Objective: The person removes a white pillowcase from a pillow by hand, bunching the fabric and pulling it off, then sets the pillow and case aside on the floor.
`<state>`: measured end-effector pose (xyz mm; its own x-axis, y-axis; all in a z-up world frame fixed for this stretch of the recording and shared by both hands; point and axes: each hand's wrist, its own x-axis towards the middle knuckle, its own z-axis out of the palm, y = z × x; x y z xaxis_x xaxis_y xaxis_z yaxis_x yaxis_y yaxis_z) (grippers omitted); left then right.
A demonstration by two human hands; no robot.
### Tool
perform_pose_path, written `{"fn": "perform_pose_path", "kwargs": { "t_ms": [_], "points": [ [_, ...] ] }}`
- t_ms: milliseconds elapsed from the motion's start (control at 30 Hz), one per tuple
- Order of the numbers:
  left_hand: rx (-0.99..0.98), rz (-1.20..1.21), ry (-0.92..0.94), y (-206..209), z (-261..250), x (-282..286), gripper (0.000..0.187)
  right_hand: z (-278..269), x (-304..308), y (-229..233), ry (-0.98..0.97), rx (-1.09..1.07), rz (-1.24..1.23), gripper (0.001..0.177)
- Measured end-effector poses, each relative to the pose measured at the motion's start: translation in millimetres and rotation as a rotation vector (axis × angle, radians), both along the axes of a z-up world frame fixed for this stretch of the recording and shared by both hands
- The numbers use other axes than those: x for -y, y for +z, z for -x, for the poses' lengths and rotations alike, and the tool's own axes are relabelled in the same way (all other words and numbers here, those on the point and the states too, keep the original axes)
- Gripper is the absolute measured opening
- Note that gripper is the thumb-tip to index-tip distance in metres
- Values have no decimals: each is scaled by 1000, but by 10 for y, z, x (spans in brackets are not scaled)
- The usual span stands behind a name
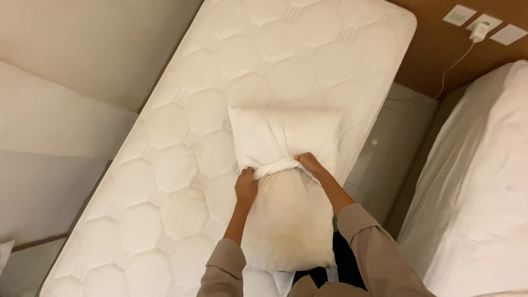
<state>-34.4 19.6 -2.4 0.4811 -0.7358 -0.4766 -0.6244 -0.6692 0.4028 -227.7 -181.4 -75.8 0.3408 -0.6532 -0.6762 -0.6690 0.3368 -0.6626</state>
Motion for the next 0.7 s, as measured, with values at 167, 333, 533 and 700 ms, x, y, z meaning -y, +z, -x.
{"fn": "perform_pose_path", "kwargs": {
  "t_ms": [167, 333, 533, 700],
  "points": [
    [-84, 621, 577, 0, 214, -109, 40, 6, -52, 86, 52, 18, -11, 49],
    [46, 711, 325, -57, 188, -121, 46, 46, 2, -137, 106, 13, -64, 52],
    [-319, 472, 148, -331, -492, 205, 59, 169, 153, -710, 112, 31, -87, 56],
    [-1280, -304, 311, -1338, -988, 621, 52, 473, 240, -385, 218, 173, -594, 29]
  ]
}}
